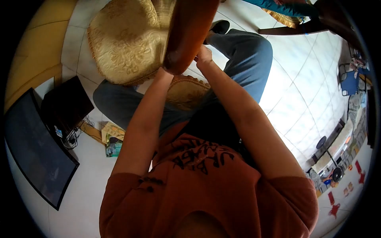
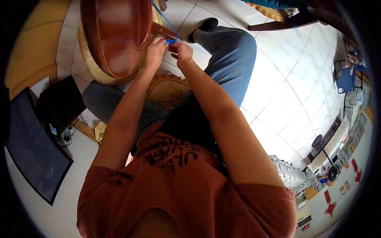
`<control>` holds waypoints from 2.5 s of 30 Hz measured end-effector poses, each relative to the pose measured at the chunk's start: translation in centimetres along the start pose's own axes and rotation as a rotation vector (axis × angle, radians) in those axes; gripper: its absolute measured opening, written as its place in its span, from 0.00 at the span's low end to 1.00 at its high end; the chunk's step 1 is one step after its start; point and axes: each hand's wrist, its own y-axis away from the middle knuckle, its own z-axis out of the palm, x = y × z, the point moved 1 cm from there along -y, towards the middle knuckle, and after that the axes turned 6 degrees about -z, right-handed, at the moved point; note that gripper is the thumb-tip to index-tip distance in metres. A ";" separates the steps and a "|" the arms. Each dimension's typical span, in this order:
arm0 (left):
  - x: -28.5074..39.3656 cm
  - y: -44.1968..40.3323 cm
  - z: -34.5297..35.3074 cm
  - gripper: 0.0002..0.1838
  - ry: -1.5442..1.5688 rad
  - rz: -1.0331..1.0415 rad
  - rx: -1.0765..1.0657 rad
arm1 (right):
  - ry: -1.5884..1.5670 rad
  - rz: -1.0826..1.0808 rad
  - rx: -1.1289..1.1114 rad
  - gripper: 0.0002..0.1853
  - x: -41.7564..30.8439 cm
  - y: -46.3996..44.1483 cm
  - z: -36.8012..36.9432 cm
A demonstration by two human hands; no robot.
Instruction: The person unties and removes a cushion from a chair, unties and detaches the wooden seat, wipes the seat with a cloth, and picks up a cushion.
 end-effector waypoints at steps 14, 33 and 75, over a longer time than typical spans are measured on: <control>-4.4 1.5 3.9 0.07 0.667 -0.305 -0.003 | 0.018 0.478 0.005 0.10 1.5 -0.7 1.0; 0.0 0.0 0.2 0.08 -0.012 -0.011 0.000 | 0.683 -0.632 -0.041 0.12 -2.9 4.0 1.7; -1.2 5.2 2.7 0.08 0.725 -0.399 0.224 | 0.354 -0.714 -0.207 0.04 -0.3 0.2 0.6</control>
